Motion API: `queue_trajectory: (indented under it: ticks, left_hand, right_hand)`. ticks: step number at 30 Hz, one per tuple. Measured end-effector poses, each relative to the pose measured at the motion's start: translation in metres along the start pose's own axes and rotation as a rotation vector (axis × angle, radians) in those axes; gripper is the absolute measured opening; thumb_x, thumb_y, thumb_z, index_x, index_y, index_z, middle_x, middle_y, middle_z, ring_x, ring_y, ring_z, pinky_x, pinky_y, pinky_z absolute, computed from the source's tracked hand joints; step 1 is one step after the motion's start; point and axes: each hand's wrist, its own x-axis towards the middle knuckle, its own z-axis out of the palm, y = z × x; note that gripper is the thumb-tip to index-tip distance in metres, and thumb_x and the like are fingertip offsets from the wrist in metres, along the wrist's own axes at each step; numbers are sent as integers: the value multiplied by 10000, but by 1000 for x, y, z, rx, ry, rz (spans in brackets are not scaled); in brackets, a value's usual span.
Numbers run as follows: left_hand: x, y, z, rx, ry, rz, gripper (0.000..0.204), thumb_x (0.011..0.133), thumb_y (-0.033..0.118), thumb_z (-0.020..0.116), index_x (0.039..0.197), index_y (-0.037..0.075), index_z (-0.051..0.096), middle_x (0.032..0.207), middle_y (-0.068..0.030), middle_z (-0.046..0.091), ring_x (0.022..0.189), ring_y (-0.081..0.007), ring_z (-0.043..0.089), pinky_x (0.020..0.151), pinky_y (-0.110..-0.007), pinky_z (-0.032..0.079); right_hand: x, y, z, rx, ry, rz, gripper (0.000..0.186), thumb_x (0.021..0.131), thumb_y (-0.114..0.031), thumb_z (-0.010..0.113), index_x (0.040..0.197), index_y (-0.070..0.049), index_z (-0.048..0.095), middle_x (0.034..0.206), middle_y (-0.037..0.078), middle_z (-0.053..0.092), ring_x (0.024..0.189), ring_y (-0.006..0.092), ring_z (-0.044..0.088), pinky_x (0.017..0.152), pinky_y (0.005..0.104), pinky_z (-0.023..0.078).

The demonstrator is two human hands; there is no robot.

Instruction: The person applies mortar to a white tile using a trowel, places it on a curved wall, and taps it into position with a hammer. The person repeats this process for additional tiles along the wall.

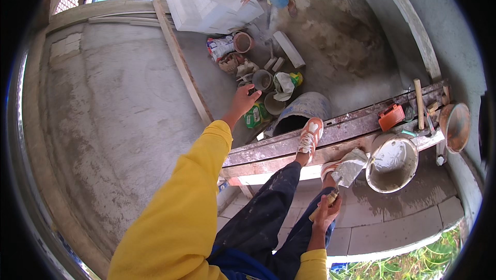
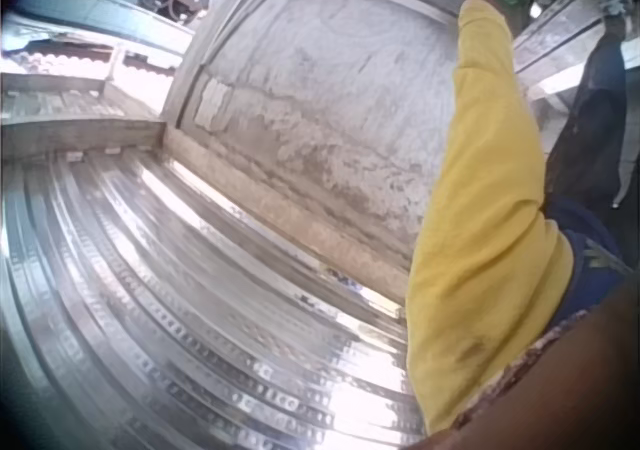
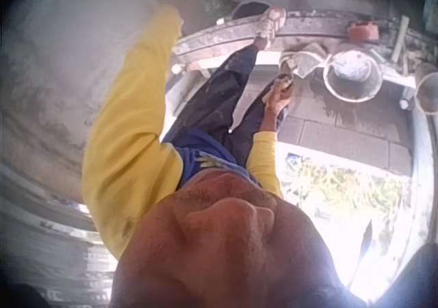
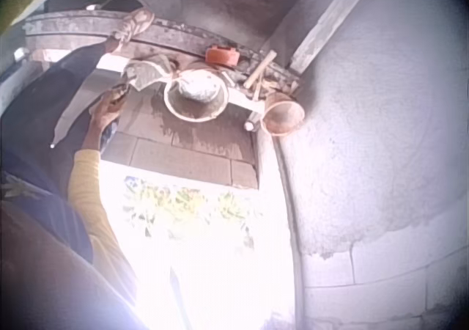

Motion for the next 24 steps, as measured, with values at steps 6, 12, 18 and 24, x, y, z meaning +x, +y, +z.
queue_trajectory:
  ticks: [6, 12, 18, 24]
  left_hand:
    - [52, 36, -16, -238, 97, -129, 792, 975, 519, 782, 1550, 33, 539, 1518, -174, 616, 1340, -261, 615, 1111, -378, 471]
    - [72, 102, -25, -513, 128, -263, 909, 940, 598, 780, 1593, 37, 488, 1542, -152, 597, 1370, -293, 591, 1103, -417, 476]
    - [83, 85, -47, -509, 160, -398, 938, 904, 691, 765, 1570, 83, 507, 1521, -106, 571, 1322, -285, 568, 1021, -480, 498]
    - [78, 69, -43, -539, 128, -475, 845, 896, 766, 720, 1410, 107, 594, 1293, -79, 584, 1155, -281, 552, 949, -529, 521]
  right_hand:
    - [1, 1, 0, 6, 10, 4, 413, 928, -158, 742, 1290, -10, 610, 904, 23, 603, 702, 97, 561, 654, 263, 479]
    - [3, 0, 0, 7, 19, 0, 393, 921, -158, 742, 1262, -15, 609, 910, 31, 615, 710, 104, 573, 664, 271, 493]
    - [3, 5, 0, -6, 2, 5, 443, 910, -160, 739, 1300, 2, 604, 928, 53, 642, 717, 122, 589, 680, 288, 515]
    - [2, -1, 4, -35, 16, 36, 456, 905, -158, 748, 1308, 4, 609, 931, 51, 633, 715, 124, 591, 674, 289, 514]
